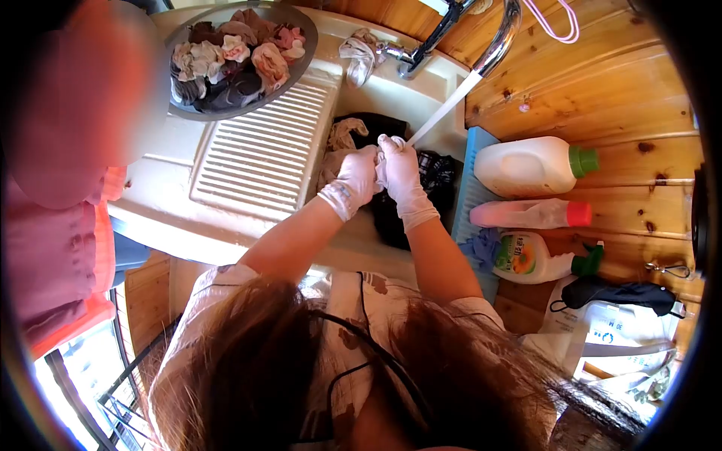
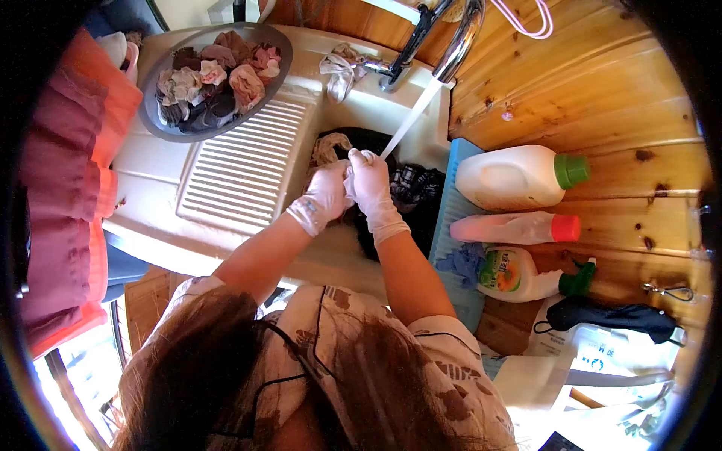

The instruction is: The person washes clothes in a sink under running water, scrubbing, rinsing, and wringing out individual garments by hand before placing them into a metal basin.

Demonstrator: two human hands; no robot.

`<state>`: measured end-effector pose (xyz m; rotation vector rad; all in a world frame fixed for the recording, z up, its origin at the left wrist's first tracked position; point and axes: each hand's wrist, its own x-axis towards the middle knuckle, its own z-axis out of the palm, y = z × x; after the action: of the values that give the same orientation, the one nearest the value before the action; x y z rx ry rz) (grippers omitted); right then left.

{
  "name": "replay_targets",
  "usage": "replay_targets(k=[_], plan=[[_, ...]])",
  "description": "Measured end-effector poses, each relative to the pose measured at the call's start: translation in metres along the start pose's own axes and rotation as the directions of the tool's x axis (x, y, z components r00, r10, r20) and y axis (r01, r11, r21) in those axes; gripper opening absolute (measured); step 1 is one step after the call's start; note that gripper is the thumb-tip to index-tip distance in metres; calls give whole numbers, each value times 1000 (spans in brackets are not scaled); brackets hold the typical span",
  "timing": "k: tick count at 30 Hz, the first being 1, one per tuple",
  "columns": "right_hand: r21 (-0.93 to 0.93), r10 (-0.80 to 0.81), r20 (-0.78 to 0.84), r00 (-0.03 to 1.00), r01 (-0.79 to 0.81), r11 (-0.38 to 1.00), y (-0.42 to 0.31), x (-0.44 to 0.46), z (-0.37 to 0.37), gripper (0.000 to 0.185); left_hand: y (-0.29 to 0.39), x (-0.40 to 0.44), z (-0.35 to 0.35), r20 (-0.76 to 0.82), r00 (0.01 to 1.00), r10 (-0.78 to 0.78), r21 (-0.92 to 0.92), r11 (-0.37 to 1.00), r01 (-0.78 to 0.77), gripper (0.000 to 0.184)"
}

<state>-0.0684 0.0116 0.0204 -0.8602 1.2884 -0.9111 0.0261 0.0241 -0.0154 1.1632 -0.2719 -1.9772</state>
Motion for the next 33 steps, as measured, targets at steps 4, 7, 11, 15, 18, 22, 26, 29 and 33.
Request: replay_targets(k=[4,7,11,15,18,22,26,29,33], plan=[[586,15,404,915,-271,764,15,-3,-2,55,76,-49,-23,550,808,209,-496,861,115,35],[188,297,136,945,-319,929,56,10,12,68,156,-71,-66,504,782,366,-531,846,-53,37],[-458,-13,70,997,44,888,102,75,32,38,240,-132,-57,-109,636,764,-248,598,-762,35],[-917,-113,21,993,65,394,64,134,61,38,272,-123,-91,266,309,913,950,-193,-246,47],[-995,-90,12,996,21,95,76,171,76,46,236,-139,-94,444,98,891,883,-454,117,39],[-999,-9,-5,1000,-5,-45,103,166,66,54,189,-160,-108,428,77,901,901,-418,-115,31],[-979,306,-191,932,-157,-133,100,131,62,58,155,-158,-127,366,210,907,887,-271,-375,24],[-936,340,-306,889,-217,-276,126,106,52,69,147,-158,-128,380,285,880,890,-263,-373,19],[-959,328,-265,907,-214,-184,125,84,39,77,141,-157,-127,283,236,930,838,-120,-533,18]])
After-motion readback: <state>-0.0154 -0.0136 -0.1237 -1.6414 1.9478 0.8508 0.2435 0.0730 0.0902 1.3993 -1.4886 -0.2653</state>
